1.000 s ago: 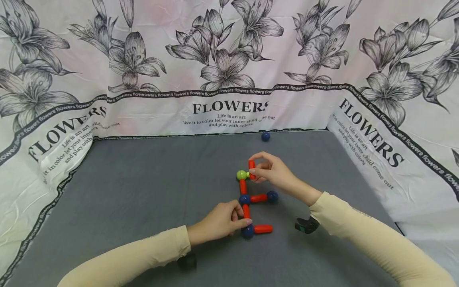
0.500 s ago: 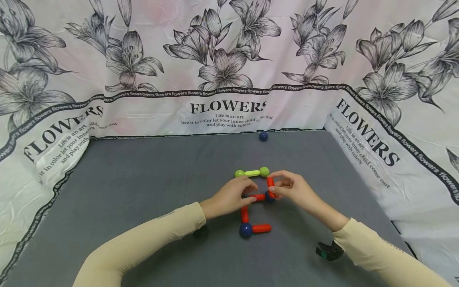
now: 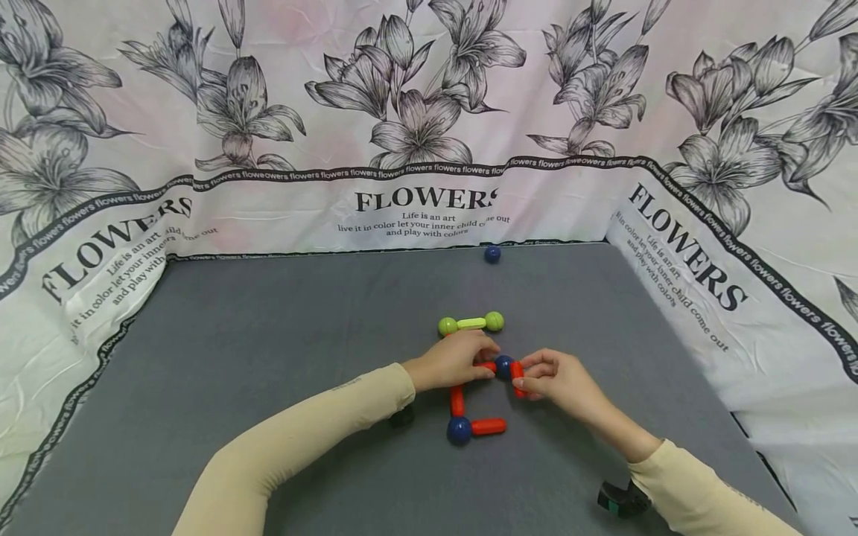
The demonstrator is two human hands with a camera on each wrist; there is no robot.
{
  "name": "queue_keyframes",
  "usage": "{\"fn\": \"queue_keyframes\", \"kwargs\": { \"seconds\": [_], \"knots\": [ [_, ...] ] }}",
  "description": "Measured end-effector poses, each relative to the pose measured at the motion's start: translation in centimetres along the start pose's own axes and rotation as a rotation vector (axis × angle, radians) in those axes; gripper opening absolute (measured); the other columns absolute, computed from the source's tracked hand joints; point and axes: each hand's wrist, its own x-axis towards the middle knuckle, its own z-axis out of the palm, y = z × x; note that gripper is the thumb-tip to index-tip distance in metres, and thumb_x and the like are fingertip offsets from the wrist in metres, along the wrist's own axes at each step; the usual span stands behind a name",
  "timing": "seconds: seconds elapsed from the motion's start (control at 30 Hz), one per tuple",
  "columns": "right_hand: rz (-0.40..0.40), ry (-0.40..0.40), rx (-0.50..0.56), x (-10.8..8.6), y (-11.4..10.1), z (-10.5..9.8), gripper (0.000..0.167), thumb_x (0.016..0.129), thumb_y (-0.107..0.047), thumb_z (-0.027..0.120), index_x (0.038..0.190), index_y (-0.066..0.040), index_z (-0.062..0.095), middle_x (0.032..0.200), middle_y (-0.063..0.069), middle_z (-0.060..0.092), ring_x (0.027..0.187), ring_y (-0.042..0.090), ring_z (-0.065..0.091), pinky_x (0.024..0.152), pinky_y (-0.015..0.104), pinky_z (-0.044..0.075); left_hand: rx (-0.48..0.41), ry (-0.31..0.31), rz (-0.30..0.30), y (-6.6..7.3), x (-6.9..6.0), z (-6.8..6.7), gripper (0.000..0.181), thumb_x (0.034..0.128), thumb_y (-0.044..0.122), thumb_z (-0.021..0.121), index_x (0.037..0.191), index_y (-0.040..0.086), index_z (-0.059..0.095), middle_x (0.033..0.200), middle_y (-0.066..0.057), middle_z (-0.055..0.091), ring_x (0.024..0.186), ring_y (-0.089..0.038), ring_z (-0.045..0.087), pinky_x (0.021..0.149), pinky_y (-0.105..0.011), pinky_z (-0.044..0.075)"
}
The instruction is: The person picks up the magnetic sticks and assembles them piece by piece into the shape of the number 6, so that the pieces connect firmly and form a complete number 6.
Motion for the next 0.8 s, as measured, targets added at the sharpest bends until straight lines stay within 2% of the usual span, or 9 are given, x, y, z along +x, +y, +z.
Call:
{"fn": "queue_keyframes", "kwargs": {
  "seconds": [0.17,0.5,0.8],
  "knots": [
    [0.043,-0.001,-0.007,-0.3,0.5,0.7,0.037,0.087,-0.019,0.076,0.111,0.005,0.063,0.087,0.007,0.077,0.074,0.013,0.071,0.068,0.029,0.059,0.025,-0.005,0.006,0.1,0.2,0.1,0.037,0.0895,0.030,0.074,0.123,0.015,0.068,0.099,0.003,0.066,0.080,-0.004,0.055,0.070,-0.013,0.045],
    [0.080,-0.006,0.008,-0.5,0.4,1.6,0.034,0.085,-0.016,0.076,0.108,0.005,0.063,0.087,0.009,0.076,0.073,0.016,0.070,0.067,0.032,0.060,0.030,0.011,0.011,0.2,0.1,0.2,0.035,0.0902,0.029,0.074,0.122,0.015,0.068,0.101,0.003,0.067,0.081,-0.003,0.057,0.071,-0.013,0.046],
    [0.119,0.001,-0.001,0.0,0.0,2.0,0.028,0.082,-0.011,0.076,0.102,0.006,0.065,0.079,0.004,0.073,0.069,0.013,0.069,0.064,0.031,0.060,0.015,0.008,0.005,0.1,0.2,0.2,0.035,0.0905,0.029,0.073,0.123,0.015,0.068,0.101,0.004,0.066,0.080,-0.002,0.057,0.070,-0.013,0.046]
  ]
}}
